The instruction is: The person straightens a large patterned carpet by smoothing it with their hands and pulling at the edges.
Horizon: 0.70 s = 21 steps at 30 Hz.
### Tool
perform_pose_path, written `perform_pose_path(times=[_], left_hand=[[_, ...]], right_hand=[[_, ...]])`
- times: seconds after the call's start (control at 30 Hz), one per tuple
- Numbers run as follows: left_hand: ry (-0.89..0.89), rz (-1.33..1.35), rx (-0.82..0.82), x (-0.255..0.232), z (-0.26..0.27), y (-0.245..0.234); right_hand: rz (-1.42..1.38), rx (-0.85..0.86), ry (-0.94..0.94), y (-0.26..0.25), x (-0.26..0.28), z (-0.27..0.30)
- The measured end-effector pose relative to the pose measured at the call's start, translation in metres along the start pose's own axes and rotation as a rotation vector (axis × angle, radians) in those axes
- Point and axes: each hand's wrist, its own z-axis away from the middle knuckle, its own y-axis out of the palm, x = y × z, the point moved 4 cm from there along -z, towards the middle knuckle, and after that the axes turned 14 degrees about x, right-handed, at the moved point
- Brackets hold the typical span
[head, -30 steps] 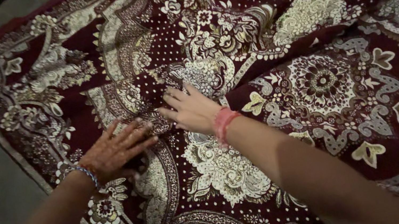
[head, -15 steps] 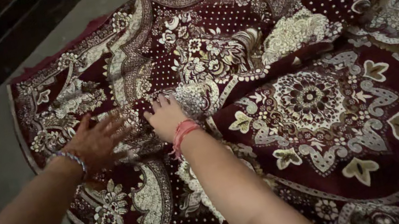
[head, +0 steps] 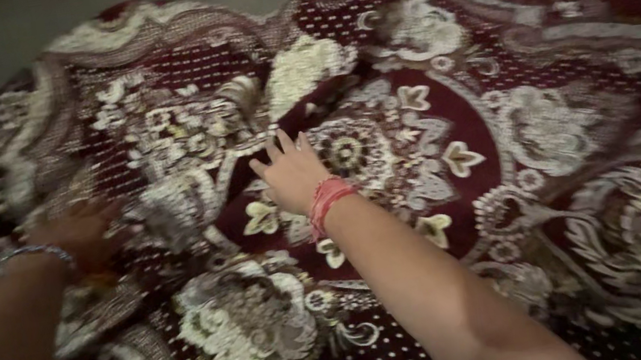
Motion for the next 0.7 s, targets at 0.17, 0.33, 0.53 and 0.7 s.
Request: perform_pose_path(times=[0.17, 0.33, 0.53, 0.7], left_hand=[[0.062, -0.259, 0.085, -0.005, -0.033, 0.0], [0.102, -0.012, -0.006, -0.006, -0.064, -0.011], [0.208, 0.019, -0.102, -0.005, -0.104, -0.021], [0.321, 0.236, -0.003, -0.015, -0.131, -0.015]], right_hand=[[0.0, 0.063, 0.152, 0.002, -0.036, 0.026], [0.03, 0.055, 0.202, -0.003, -0.031, 0.035], [0.095, 0.038, 0.195, -0.01, -0.013, 0.019], [0.104, 0.195, 0.164, -0.008, 0.014, -0.023]])
